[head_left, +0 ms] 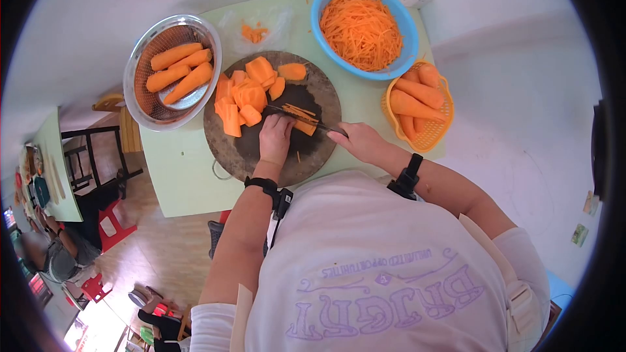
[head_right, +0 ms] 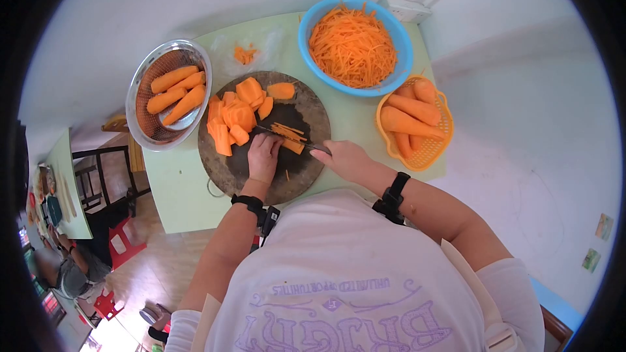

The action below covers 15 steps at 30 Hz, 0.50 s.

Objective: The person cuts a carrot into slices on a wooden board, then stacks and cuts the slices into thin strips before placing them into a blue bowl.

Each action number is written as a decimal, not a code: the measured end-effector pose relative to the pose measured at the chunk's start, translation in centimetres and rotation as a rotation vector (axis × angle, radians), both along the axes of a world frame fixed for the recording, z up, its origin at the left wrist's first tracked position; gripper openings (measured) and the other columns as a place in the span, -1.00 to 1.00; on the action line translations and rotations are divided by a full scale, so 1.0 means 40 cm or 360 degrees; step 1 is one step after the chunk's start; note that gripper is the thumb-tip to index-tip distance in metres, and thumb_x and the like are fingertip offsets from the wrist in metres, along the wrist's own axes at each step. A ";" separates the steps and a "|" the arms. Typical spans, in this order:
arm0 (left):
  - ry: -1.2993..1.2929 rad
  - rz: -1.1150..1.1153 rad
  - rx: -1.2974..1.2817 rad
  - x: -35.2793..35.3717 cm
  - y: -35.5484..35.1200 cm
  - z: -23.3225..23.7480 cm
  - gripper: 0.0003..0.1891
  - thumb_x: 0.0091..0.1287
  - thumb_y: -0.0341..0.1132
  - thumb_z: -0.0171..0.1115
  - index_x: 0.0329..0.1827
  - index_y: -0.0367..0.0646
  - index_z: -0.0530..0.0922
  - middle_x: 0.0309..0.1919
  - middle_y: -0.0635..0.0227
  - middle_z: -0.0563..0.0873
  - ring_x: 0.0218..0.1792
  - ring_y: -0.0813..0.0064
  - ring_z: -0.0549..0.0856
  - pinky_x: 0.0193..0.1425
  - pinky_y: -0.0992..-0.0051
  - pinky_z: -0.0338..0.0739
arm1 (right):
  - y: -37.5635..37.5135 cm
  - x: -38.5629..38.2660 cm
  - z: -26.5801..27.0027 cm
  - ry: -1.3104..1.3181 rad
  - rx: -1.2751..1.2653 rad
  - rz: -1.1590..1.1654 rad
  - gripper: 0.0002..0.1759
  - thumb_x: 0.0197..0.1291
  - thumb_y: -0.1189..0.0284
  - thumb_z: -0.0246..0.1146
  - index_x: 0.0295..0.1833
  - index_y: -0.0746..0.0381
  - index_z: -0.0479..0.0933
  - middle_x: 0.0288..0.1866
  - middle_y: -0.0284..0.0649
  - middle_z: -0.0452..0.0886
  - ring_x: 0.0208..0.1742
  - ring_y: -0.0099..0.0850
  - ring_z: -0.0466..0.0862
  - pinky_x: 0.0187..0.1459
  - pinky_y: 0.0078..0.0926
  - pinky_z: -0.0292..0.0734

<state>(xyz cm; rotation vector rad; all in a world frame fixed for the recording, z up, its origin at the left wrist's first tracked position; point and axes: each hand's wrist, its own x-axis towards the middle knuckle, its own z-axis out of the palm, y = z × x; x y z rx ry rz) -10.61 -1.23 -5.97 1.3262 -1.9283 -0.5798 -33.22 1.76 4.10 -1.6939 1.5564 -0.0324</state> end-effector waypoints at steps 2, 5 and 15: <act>0.0023 -0.0006 -0.0012 0.001 0.000 -0.001 -0.92 0.15 -0.47 0.38 -0.30 -0.16 0.66 -0.33 0.27 0.65 -0.22 0.19 0.64 -0.10 0.32 0.57 | 0.003 -0.009 -0.018 -0.0190 -0.0004 -0.0101 -0.45 0.45 0.04 0.07 -0.19 0.40 0.55 -0.42 0.13 0.59 -0.33 0.06 0.61 -0.21 -0.10 0.49; 0.0023 0.0011 -0.0023 0.000 0.001 0.003 -0.91 0.15 -0.47 0.38 -0.31 -0.16 0.66 -0.33 0.27 0.65 -0.22 0.20 0.64 -0.10 0.32 0.57 | -0.003 -0.002 0.010 -0.0129 0.0087 -0.0068 -0.45 0.45 0.05 0.08 -0.21 0.41 0.54 -0.42 0.14 0.57 -0.35 0.05 0.60 -0.23 -0.12 0.48; -0.0006 0.0032 -0.0039 -0.002 0.003 0.004 -0.92 0.15 -0.47 0.39 -0.32 -0.15 0.66 -0.35 0.28 0.64 -0.23 0.22 0.64 -0.13 0.32 0.58 | 0.020 -0.002 0.038 -0.0158 0.0018 -0.0051 -0.39 0.45 -0.04 0.02 -0.30 0.37 0.49 -0.39 0.17 0.58 -0.28 0.14 0.59 -0.19 -0.01 0.46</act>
